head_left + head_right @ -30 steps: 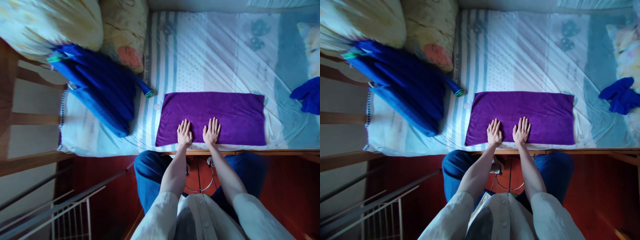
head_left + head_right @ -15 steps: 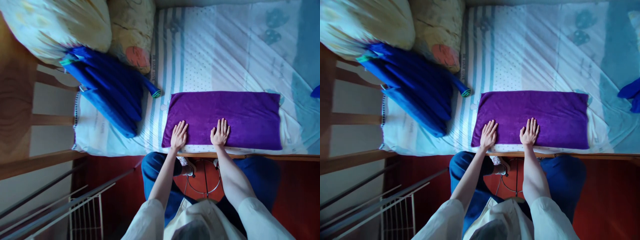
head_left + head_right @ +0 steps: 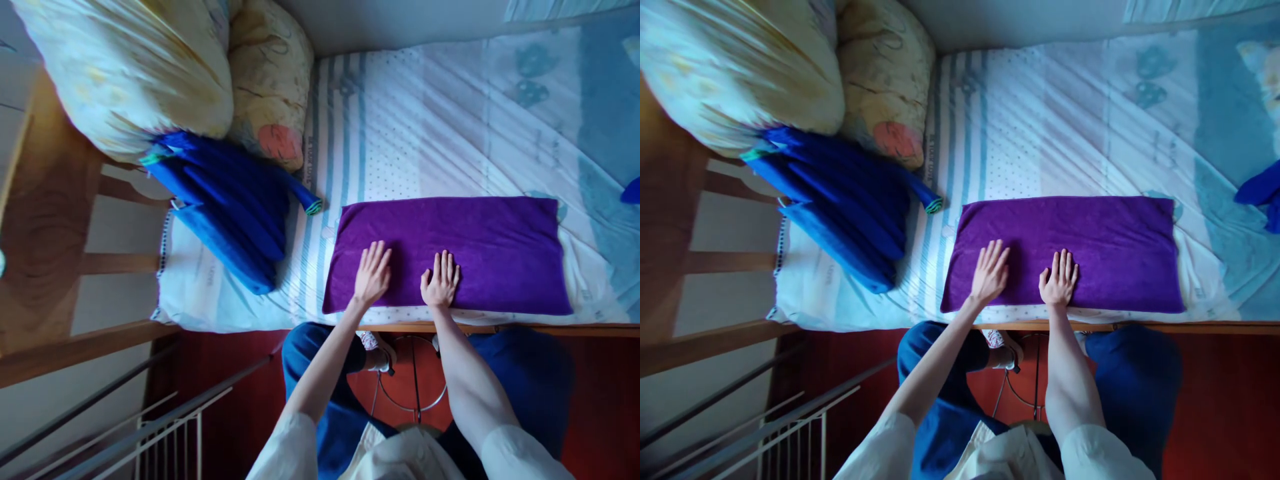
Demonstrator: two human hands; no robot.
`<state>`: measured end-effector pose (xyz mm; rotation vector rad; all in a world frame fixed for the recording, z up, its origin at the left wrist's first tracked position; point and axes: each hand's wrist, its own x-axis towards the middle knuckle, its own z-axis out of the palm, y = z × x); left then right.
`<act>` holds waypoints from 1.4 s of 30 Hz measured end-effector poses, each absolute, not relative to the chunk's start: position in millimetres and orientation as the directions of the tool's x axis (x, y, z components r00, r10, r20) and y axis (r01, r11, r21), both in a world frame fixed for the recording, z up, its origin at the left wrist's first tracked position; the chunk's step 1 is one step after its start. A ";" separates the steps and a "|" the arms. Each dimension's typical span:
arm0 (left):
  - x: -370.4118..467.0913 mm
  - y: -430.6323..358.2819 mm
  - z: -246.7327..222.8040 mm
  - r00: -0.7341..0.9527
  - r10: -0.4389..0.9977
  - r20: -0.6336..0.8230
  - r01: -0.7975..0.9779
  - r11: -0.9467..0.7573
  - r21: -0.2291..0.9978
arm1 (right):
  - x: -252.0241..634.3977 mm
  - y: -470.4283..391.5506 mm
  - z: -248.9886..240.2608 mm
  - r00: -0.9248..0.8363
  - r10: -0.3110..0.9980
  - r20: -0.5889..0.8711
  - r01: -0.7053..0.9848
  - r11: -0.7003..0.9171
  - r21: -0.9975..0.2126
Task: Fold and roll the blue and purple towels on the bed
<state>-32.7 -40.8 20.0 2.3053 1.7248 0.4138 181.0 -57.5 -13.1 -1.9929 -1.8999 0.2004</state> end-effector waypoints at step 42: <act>39.3 -37.0 -14.1 0.092 0.990 0.104 0.836 -0.133 0.532 | 177.1 -58.9 -4.2 0.097 0.992 0.076 0.906 -0.057 -0.419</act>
